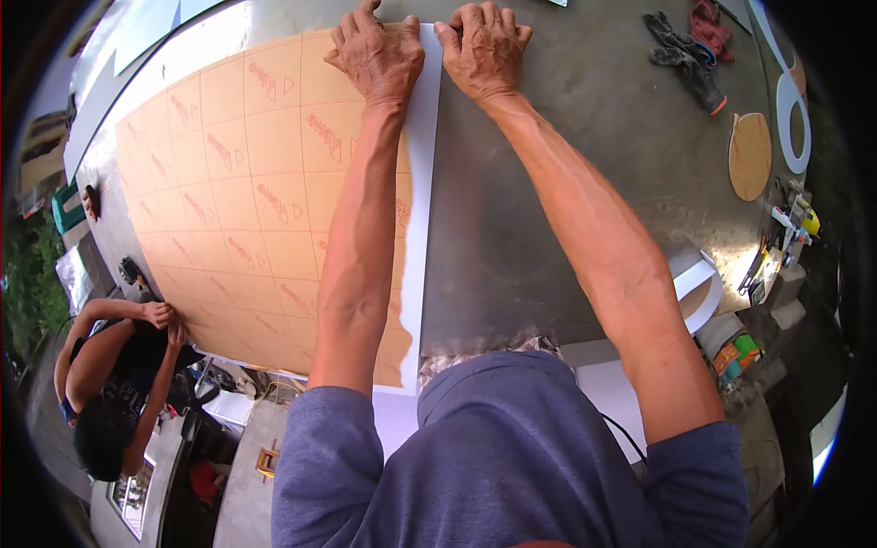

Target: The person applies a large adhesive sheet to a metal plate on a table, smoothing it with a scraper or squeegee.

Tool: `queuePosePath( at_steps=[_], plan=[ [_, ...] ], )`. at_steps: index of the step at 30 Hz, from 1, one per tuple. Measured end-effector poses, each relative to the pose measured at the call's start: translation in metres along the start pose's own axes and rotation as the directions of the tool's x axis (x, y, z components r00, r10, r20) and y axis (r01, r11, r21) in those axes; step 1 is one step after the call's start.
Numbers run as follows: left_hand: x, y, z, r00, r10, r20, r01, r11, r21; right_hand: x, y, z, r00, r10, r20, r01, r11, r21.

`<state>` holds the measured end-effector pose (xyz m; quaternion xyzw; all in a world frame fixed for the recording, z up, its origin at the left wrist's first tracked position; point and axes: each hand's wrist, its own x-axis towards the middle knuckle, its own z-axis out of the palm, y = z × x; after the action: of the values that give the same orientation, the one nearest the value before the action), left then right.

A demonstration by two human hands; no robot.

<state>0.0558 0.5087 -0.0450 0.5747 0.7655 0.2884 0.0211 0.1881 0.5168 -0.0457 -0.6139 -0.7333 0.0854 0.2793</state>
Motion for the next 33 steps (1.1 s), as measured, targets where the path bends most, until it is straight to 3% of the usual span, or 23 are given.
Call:
queuePosePath(
  at_steps=[10, 16, 19, 22, 24, 26, 27, 31, 32, 33],
  plan=[
    [-0.004, -0.009, 0.007, 0.994, 0.075, -0.08, -0.073, 0.997, 0.036, 0.0, -0.001, -0.001, 1.0, 0.023, 0.002, -0.023, 1.0, -0.006],
    [-0.001, 0.0, -0.001, 1.0, -0.006, -0.012, 0.006, 0.999, 0.046, -0.001, 0.0, 0.002, 1.0, 0.015, -0.002, -0.015, 1.0, 0.002],
    [-0.004, -0.016, 0.007, 1.0, 0.013, 0.001, -0.013, 0.992, -0.123, 0.0, 0.002, 0.001, 1.0, 0.017, 0.009, -0.017, 1.0, 0.018],
    [-0.003, -0.02, 0.016, 0.996, 0.028, -0.081, -0.032, 0.998, -0.057, -0.003, 0.004, 0.008, 1.0, 0.003, -0.01, -0.003, 1.0, 0.009],
    [-0.004, -0.005, 0.001, 1.0, 0.012, -0.004, -0.012, 1.0, 0.024, -0.003, 0.006, 0.01, 0.999, -0.007, -0.033, 0.007, 1.0, -0.007],
    [-0.003, -0.009, 0.001, 1.0, 0.01, 0.028, -0.009, 1.0, -0.021, -0.003, 0.003, 0.004, 0.999, 0.001, -0.05, -0.001, 1.0, 0.01],
    [-0.004, -0.005, 0.001, 1.0, 0.017, 0.009, -0.018, 0.999, 0.041, -0.003, -0.001, -0.004, 0.997, 0.049, 0.068, -0.049, 0.999, 0.008],
    [-0.004, -0.02, 0.011, 0.998, 0.019, 0.058, -0.015, 0.998, -0.067, -0.004, -0.003, -0.005, 0.996, 0.049, 0.081, -0.05, 0.999, 0.012],
    [-0.004, -0.007, 0.002, 0.999, 0.047, 0.002, -0.047, 0.998, 0.044, -0.003, -0.005, -0.005, 0.993, 0.062, 0.103, -0.066, 0.997, 0.038],
    [0.0, -0.007, 0.006, 0.999, 0.036, 0.022, -0.036, 0.999, -0.008, -0.002, 0.0, -0.003, 0.996, 0.053, 0.071, -0.054, 0.998, 0.015]
  ],
)
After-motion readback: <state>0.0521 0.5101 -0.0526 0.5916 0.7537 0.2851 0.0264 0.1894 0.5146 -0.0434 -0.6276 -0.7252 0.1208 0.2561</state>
